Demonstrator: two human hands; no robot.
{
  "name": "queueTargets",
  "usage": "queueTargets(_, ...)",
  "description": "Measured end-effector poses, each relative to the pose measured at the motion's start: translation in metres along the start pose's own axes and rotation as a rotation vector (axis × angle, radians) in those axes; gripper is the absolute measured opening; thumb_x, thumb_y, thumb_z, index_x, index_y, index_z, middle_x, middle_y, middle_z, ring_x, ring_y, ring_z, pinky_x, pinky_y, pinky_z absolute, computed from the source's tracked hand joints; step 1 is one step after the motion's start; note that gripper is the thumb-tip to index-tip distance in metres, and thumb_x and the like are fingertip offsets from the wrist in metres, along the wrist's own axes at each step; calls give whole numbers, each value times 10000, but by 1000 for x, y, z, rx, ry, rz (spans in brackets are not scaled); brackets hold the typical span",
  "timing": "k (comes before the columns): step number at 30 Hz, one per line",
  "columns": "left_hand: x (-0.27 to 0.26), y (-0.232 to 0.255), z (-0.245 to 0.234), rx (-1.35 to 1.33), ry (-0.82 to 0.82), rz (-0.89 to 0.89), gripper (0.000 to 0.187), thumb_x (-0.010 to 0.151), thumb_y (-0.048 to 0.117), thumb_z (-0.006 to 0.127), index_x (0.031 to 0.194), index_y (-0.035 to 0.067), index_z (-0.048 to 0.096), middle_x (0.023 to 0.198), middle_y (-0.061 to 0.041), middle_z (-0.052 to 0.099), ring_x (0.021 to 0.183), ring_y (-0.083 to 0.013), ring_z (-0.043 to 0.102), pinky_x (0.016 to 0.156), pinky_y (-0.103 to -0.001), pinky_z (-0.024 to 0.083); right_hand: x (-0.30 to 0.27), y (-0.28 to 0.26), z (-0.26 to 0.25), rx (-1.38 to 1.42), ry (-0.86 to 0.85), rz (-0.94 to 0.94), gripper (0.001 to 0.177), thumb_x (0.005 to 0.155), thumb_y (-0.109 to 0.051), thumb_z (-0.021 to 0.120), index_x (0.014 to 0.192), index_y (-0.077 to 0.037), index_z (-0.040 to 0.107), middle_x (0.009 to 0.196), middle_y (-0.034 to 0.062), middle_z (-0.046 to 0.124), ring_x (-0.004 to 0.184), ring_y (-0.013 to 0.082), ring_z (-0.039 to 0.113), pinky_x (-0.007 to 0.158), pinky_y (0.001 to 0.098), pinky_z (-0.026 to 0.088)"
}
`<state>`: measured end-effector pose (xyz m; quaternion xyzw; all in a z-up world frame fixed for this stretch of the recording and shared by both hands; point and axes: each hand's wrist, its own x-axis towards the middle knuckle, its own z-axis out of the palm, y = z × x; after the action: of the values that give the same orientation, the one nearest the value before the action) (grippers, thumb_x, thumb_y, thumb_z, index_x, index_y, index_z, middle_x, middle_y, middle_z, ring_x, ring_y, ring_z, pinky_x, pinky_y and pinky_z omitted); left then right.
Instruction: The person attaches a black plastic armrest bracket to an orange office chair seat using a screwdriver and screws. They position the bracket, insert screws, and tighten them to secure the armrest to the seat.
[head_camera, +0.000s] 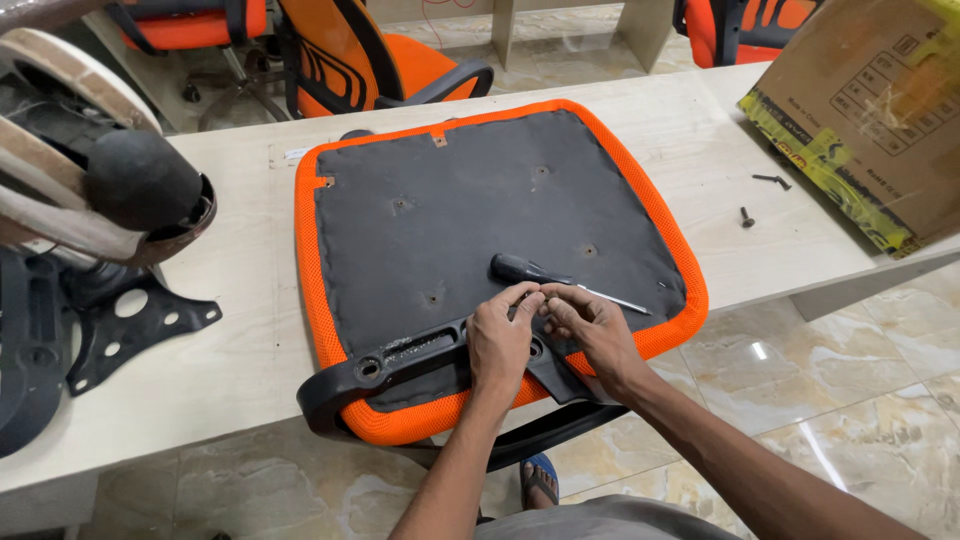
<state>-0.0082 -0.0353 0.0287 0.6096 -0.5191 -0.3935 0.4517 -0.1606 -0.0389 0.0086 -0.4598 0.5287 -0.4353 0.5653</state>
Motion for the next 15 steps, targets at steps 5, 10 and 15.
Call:
queueTargets(5,10,4,-6,-20,-66,-64,276,900,294,729,1106,127,805,816,-98,782,670,-210,698,675,-359,550,2,-5,0,225,74,31,286,979,-170,616,1202,-6,688,955,49,752,821,111,661,726,245,536)
queueTargets(10,18,5,-12,-27,-189,-137,327,899,350,702,1177,201,787,880,-34,824,620,-146,661,638,-323,554,9,-3,-3,26,165,-15,251,949,-180,694,1122,-1,727,930,31,731,796,88,631,716,234,521)
queueTargets(15,25,2,-19,-21,-281,-108,374,959,394,614,1266,216,731,951,-21,812,632,-137,699,693,-324,573,9,-1,4,30,217,0,225,929,-172,742,1067,6,745,841,42,688,728,97,590,676,246,498)
